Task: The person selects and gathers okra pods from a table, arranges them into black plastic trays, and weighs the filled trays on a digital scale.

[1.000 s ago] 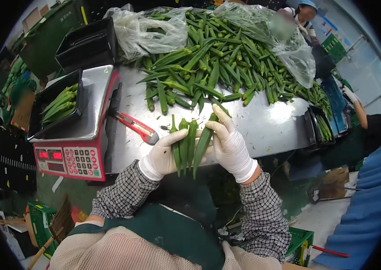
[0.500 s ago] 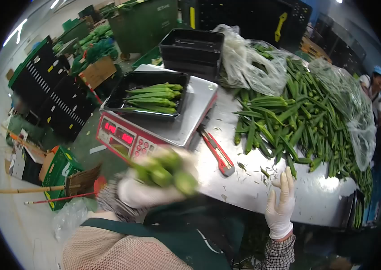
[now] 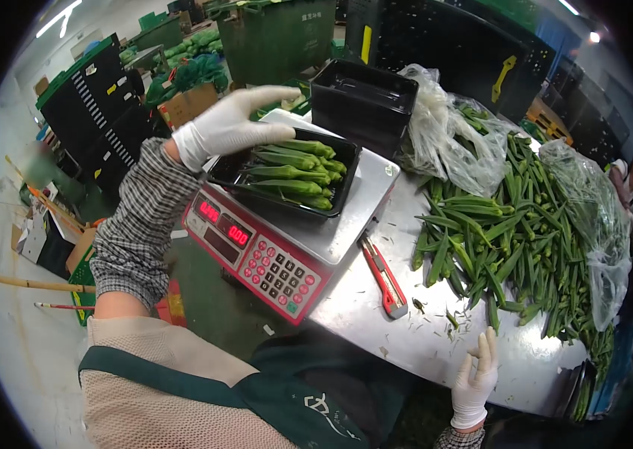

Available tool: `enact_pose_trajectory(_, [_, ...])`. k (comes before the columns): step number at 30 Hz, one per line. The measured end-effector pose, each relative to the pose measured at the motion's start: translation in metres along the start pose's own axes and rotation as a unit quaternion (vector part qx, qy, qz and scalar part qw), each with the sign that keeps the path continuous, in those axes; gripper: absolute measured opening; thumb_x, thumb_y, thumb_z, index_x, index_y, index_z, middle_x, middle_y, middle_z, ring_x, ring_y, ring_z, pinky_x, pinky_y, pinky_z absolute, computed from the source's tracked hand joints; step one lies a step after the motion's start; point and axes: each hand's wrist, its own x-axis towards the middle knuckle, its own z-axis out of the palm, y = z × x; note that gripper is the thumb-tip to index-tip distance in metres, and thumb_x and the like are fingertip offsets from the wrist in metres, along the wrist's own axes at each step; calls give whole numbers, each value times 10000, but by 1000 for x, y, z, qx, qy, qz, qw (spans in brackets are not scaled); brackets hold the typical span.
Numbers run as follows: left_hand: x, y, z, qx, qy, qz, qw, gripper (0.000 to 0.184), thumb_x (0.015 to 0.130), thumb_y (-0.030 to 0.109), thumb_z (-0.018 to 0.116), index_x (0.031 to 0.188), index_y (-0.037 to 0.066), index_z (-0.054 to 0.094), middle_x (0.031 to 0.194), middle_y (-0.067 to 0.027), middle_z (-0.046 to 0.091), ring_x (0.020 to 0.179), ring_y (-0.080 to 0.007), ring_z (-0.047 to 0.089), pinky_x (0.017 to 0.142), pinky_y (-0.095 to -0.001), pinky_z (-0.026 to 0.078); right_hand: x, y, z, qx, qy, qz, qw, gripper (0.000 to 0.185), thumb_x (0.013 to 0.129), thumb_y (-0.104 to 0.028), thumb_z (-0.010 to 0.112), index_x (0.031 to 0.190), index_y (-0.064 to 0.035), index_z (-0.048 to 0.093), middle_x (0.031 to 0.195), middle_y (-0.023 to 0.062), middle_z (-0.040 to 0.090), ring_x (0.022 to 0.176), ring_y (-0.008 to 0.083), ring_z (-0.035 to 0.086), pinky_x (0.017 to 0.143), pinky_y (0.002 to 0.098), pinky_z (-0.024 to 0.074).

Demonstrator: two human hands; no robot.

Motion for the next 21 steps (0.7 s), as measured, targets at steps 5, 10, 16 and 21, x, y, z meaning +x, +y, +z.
enact_pose_trajectory(5, [-17,0,-17,17,-28,-12,999,300,805,124,681,1070,1,616,979,-64,644,944,-131,581,839,-263,471,7,4,2,10,-1,-3,1000,488,799,97,497,1268,-29,456,1322,202,448,791,230,576,721,310,490])
enact_pose_trajectory(10, [-23,7,3,104,-82,94,987,162,747,132,684,873,30,685,888,-95,633,891,-234,585,835,-324,459,18,-5,8,-2,-2,-41,999,439,819,92,479,1245,-16,471,1312,202,454,835,232,574,734,303,486])
enact_pose_trajectory(16, [7,13,41,286,-204,126,928,185,644,222,731,758,78,714,916,-112,602,923,-285,554,818,-385,449,14,-6,8,19,-26,6,999,418,831,96,470,1232,-19,486,1299,201,457,862,214,555,749,296,471])
enact_pose_trajectory(21, [12,29,46,369,-206,132,897,134,665,226,701,703,98,706,911,-110,590,966,-263,532,787,-368,452,3,-4,3,39,-14,28,999,414,828,84,487,1228,-24,497,1291,193,469,905,228,551,760,289,468])
